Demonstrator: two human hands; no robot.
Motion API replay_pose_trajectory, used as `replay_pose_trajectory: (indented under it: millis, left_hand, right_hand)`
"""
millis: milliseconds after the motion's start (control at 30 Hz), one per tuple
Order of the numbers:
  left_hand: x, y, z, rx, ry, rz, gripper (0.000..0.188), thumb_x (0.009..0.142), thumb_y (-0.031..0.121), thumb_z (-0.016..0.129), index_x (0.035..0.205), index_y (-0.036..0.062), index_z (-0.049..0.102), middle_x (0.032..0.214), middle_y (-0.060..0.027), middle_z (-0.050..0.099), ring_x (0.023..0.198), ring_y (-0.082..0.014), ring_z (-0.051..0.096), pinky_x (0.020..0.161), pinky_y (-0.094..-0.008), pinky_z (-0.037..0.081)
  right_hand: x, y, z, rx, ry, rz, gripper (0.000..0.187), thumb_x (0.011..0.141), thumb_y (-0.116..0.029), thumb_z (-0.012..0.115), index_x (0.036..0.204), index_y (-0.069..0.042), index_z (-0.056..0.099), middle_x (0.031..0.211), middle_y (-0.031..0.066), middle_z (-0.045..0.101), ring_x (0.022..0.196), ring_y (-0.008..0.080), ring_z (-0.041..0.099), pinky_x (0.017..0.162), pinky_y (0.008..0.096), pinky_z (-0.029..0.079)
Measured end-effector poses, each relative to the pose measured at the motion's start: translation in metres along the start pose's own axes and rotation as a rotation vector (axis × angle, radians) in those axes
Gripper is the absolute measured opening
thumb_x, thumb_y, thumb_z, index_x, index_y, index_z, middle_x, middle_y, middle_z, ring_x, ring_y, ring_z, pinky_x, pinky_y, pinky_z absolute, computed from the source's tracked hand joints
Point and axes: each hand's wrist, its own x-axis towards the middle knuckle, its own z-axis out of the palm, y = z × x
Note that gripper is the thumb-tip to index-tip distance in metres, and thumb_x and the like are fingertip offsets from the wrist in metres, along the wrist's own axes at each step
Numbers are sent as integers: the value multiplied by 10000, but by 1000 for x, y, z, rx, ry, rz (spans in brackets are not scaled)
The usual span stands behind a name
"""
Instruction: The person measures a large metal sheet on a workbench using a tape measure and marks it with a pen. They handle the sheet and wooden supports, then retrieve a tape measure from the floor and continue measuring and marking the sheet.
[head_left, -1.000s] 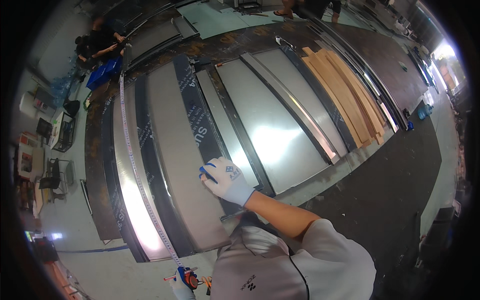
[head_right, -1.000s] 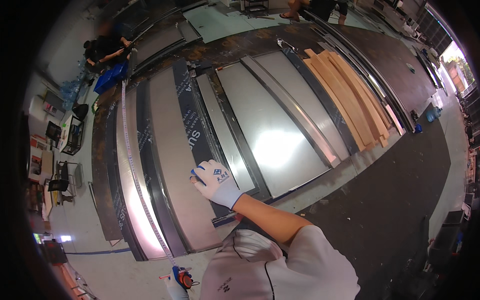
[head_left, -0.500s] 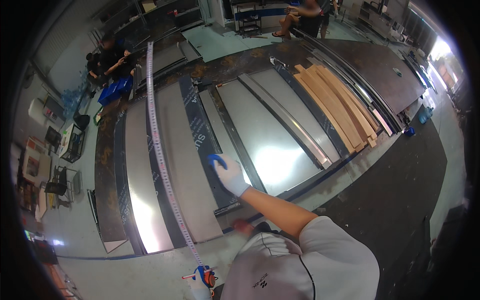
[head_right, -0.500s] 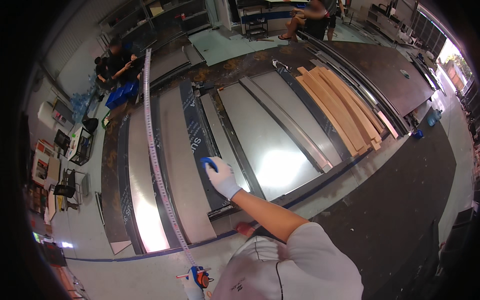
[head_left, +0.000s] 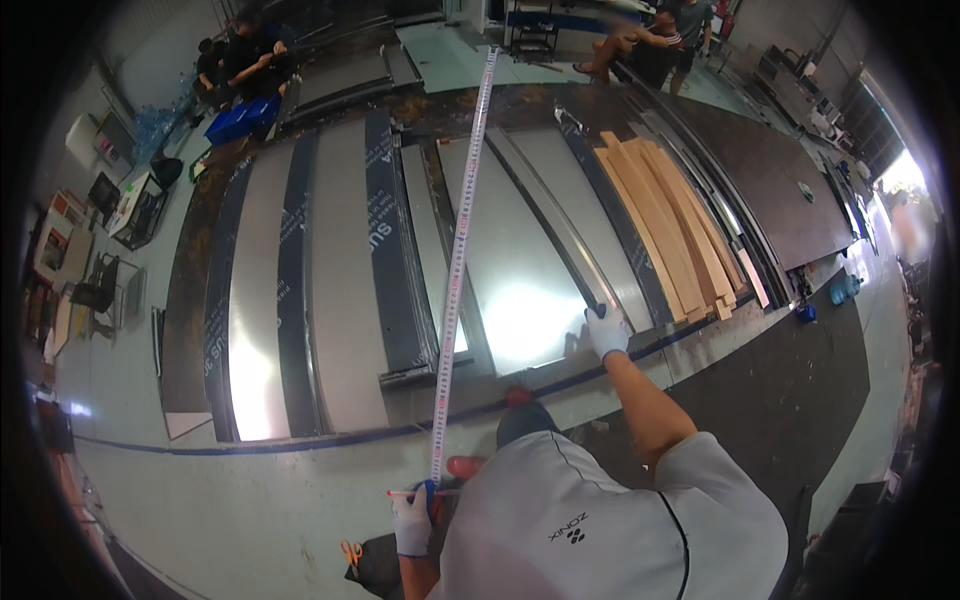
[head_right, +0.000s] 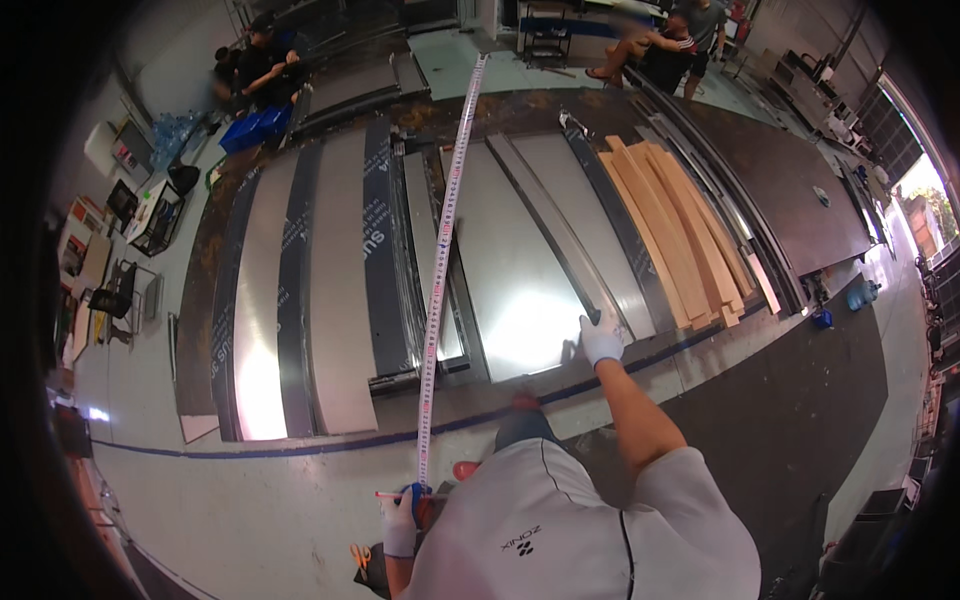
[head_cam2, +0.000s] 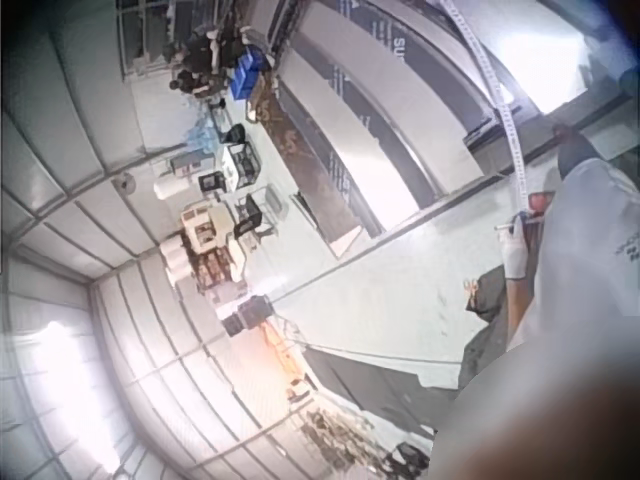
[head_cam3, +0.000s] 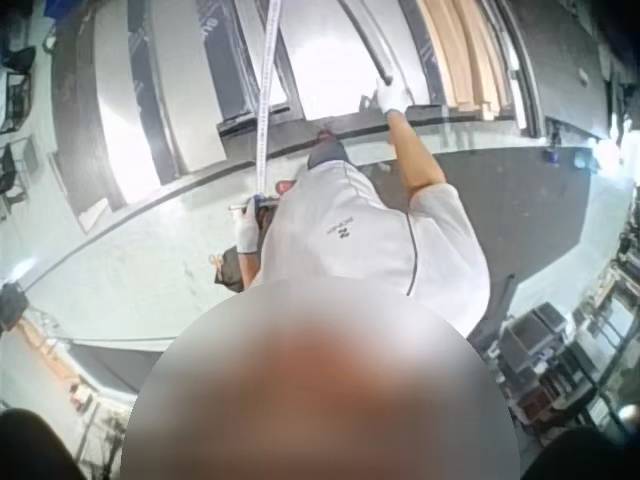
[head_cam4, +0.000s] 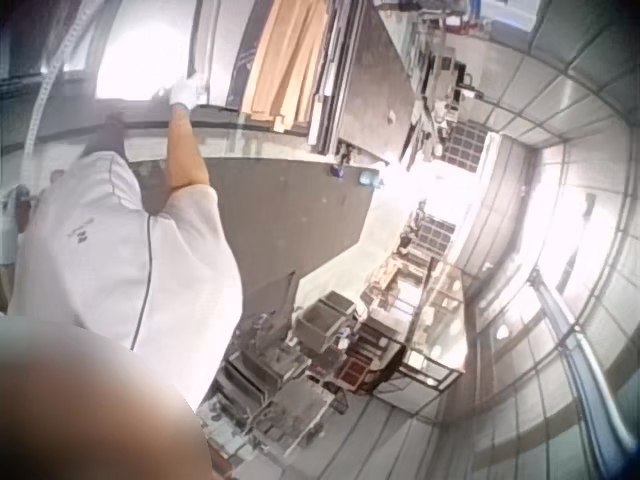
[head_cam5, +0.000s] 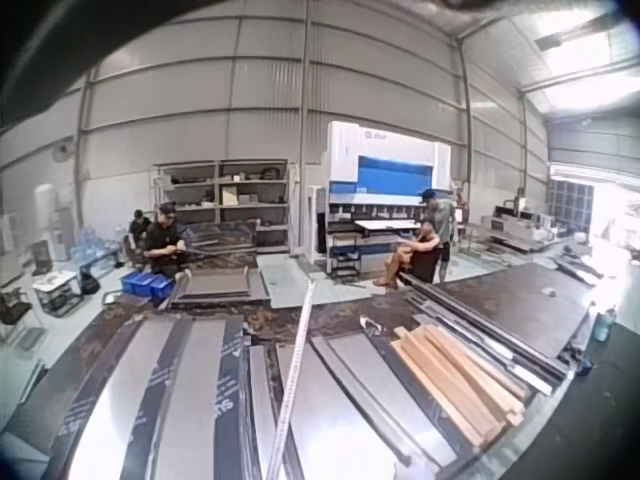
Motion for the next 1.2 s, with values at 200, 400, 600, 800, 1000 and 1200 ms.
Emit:
replay_pose_trajectory:
  millis: [200,400,600,800,1000,1200]
  left_hand:
    - [10,9,59,-84,-56,-172,244,1020,191,649,1060,-23,758,926,-66,737,798,-154,677,668,-320,514]
    - [33,11,137,390,-67,227,328,958,187,707,1269,80,700,1047,-184,748,896,-350,719,790,-452,565]
    - [38,9,194,736,-37,411,283,1019,267,670,1162,45,771,992,-148,755,899,-243,700,816,-392,550]
    - [62,10,208,291,-165,114,399,933,308,733,1276,109,690,1081,-201,748,961,-384,715,843,-479,563]
    - [76,-1,223,741,-132,217,464,892,285,766,1329,166,665,1111,-215,729,1049,-463,685,880,-544,553]
    - [86,9,275,974,-217,340,423,909,367,740,1280,165,703,1091,-153,751,999,-405,713,879,-503,557]
  right_hand:
    - [53,21,-8,-223,-265,-56,808,791,-555,795,1392,-41,626,1280,234,692,1290,407,620,1080,465,493]
    - [76,27,-11,-232,-416,-89,912,837,-411,816,1553,-48,384,1377,228,520,1251,411,617,1042,492,527]
    - [97,42,-17,-159,-510,-59,854,848,-317,760,1538,-68,323,1356,268,520,1167,452,655,1013,523,529]
    - [109,64,-53,53,-467,-33,769,787,-384,763,1452,-114,488,1339,261,567,1189,436,651,1005,498,531]
    - [87,110,-83,7,-372,-4,839,779,-378,805,1500,-120,462,1343,246,570,1184,429,649,997,494,529]
    - [88,123,-68,46,-353,59,785,802,-288,822,1465,-77,459,1207,218,553,1069,414,658,910,504,550]
